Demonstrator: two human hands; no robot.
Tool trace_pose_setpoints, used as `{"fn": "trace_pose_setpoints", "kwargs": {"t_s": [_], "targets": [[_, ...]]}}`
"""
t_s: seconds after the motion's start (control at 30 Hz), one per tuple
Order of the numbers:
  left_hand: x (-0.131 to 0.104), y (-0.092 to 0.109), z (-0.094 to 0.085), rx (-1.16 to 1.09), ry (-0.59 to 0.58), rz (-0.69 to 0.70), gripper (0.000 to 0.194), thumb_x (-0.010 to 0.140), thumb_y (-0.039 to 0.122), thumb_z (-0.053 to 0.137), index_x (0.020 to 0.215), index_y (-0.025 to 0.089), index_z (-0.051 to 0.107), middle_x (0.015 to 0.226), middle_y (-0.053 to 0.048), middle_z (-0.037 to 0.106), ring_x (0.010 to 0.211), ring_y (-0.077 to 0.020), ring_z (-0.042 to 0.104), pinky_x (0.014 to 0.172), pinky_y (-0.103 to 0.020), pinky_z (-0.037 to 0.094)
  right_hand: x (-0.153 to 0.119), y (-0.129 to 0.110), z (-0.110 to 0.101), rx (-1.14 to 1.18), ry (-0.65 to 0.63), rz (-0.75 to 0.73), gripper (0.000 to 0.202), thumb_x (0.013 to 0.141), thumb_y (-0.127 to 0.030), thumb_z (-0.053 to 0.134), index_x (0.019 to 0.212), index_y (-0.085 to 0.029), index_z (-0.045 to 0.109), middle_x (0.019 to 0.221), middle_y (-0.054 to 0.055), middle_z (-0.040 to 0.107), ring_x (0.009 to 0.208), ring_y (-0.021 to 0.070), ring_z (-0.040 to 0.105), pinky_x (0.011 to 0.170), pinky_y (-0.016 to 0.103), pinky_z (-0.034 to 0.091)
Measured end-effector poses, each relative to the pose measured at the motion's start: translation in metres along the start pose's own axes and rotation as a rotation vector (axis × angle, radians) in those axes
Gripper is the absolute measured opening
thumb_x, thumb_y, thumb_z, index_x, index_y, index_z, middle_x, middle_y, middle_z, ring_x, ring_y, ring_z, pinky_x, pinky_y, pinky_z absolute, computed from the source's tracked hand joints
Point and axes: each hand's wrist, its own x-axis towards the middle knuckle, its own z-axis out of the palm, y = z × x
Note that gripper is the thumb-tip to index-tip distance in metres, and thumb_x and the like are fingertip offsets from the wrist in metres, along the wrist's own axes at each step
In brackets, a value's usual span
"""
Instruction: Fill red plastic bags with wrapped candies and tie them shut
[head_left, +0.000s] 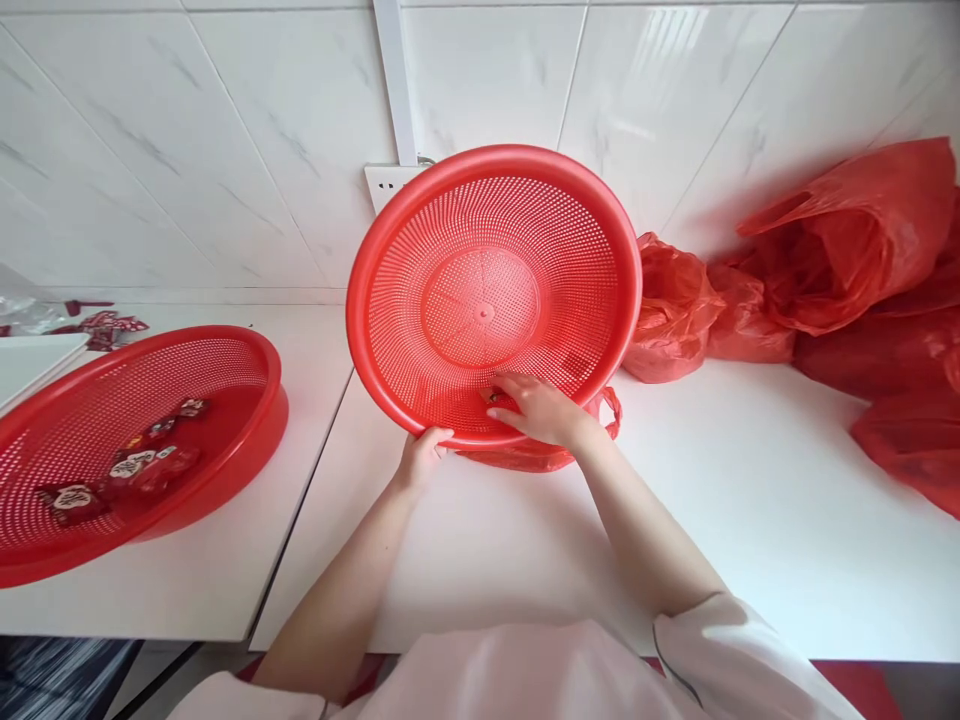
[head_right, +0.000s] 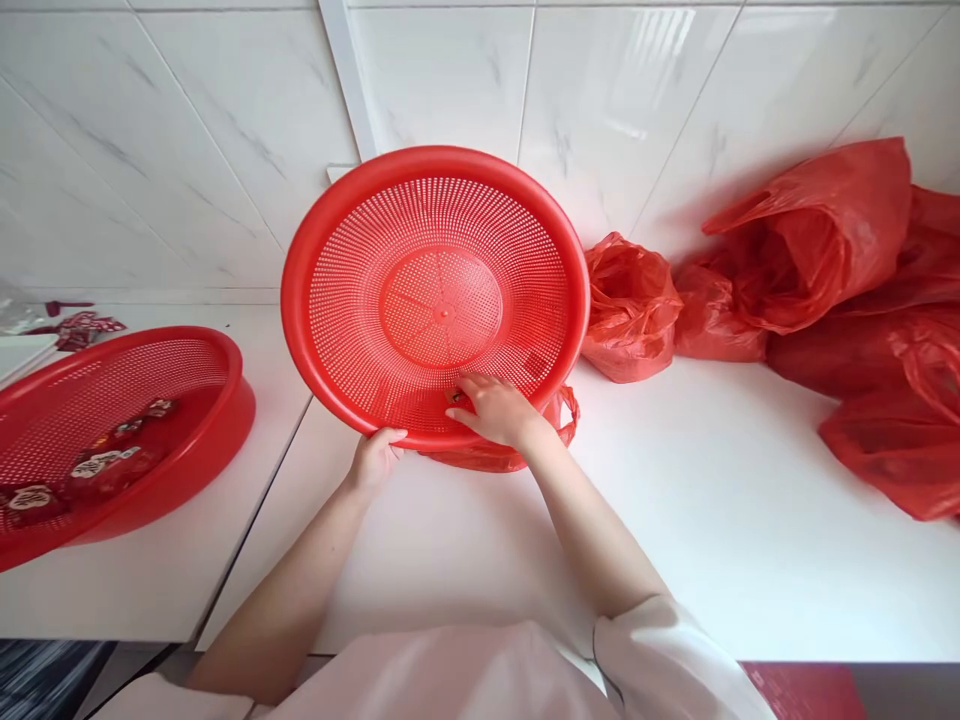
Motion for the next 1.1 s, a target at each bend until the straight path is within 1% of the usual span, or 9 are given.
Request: {"fn": "trace_pose_setpoints", "kwargs": {"t_s": [0.1, 0.17, 0.27, 0.37, 0.47, 0.6, 0.77, 0.93, 1.1], "targets": [[0.004, 0.001, -0.004, -0.005, 0.017, 0.006, 0.015, 0.065, 0.018, 0.065, 0.079, 0.018, 0.068, 0.085, -0.004, 0.067, 0.087, -0.0216, 0.064, 0.069, -0.030, 0.051, 0.000, 0.000, 0.003, 0.035, -0.114, -0.053, 0.052, 0.083, -0.055, 0.057, 0.127, -0.028, 0.055, 0.127, 0.006, 0.061, 0.117, 0.0283, 0.055, 0.103, 0.047, 0.037], [0.008, 0.003, -0.007, -0.044, 0.038, 0.024, 0.019, 0.064, 0.017, 0.064, 0.083, 0.018, 0.068, 0.089, -0.004, 0.067, 0.091, -0.0222, 0.064, 0.071, -0.031, 0.052, -0.002, -0.002, -0.002, 0.112, -0.144, -0.130, 0.051, 0.077, -0.051, 0.066, 0.122, -0.030, 0.059, 0.119, 0.003, 0.065, 0.109, 0.0257, 0.059, 0.095, 0.041, 0.044], [0.012, 0.008, -0.011, -0.088, 0.083, 0.054, 0.022, 0.063, 0.016, 0.064, 0.084, 0.018, 0.066, 0.091, -0.004, 0.067, 0.093, -0.0228, 0.064, 0.075, -0.033, 0.052, -0.005, -0.008, -0.014, 0.255, -0.112, -0.188, 0.025, 0.085, -0.035, 0.060, 0.107, -0.027, 0.066, 0.104, 0.001, 0.070, 0.090, 0.0179, 0.065, 0.080, 0.030, 0.048], [0.015, 0.015, -0.015, -0.105, 0.092, 0.058, 0.026, 0.062, 0.016, 0.063, 0.088, 0.019, 0.065, 0.092, -0.004, 0.067, 0.095, -0.0252, 0.064, 0.075, -0.037, 0.053, -0.011, -0.013, -0.027, 0.358, -0.060, -0.124, 0.024, 0.092, -0.035, 0.047, 0.097, -0.023, 0.068, 0.078, 0.000, 0.070, 0.067, 0.0136, 0.064, 0.068, 0.026, 0.047], [0.017, 0.024, -0.019, -0.111, 0.116, 0.101, 0.030, 0.061, 0.015, 0.063, 0.091, 0.019, 0.064, 0.095, -0.004, 0.067, 0.094, -0.0252, 0.065, 0.074, -0.038, 0.053, -0.016, -0.012, -0.037, 0.461, -0.134, -0.034, 0.027, 0.090, -0.043, 0.049, 0.089, -0.021, 0.064, 0.066, -0.001, 0.066, 0.054, 0.0128, 0.062, 0.056, 0.025, 0.046], [0.018, 0.032, -0.024, -0.092, 0.169, 0.137, 0.021, 0.062, 0.016, 0.063, 0.083, 0.016, 0.064, 0.085, -0.005, 0.066, 0.080, -0.0210, 0.065, 0.067, -0.034, 0.053, -0.021, 0.001, -0.045, 0.423, -0.135, 0.045, 0.024, 0.084, -0.041, 0.057, 0.073, -0.020, 0.056, 0.061, -0.003, 0.063, 0.048, 0.0118, 0.058, 0.051, 0.024, 0.041], [0.020, 0.036, -0.029, -0.107, 0.186, 0.163, 0.016, 0.063, 0.016, 0.063, 0.079, 0.015, 0.063, 0.086, -0.005, 0.067, 0.071, -0.0184, 0.063, 0.060, -0.031, 0.052, -0.025, 0.015, -0.052, 0.245, -0.014, -0.026, 0.022, 0.085, -0.037, 0.054, 0.071, -0.020, 0.057, 0.059, -0.004, 0.057, 0.053, 0.0102, 0.046, 0.052, 0.024, 0.033], [0.020, 0.036, -0.030, -0.088, 0.200, 0.164, 0.020, 0.062, 0.017, 0.063, 0.082, 0.016, 0.064, 0.088, -0.006, 0.067, 0.076, -0.0212, 0.065, 0.062, -0.032, 0.053, -0.027, 0.013, -0.055, 0.235, -0.051, -0.030, 0.025, 0.087, -0.040, 0.050, 0.075, -0.021, 0.061, 0.061, -0.003, 0.058, 0.053, 0.0105, 0.045, 0.053, 0.025, 0.034], [0.020, 0.035, -0.029, -0.087, 0.201, 0.146, 0.012, 0.061, 0.016, 0.063, 0.072, 0.016, 0.060, 0.074, -0.003, 0.062, 0.066, -0.0172, 0.062, 0.058, -0.030, 0.051, -0.021, 0.010, -0.049, 0.209, -0.147, 0.125, 0.016, 0.078, -0.038, 0.061, 0.073, -0.023, 0.061, 0.064, -0.003, 0.065, 0.056, 0.0132, 0.056, 0.053, 0.026, 0.038]]}}
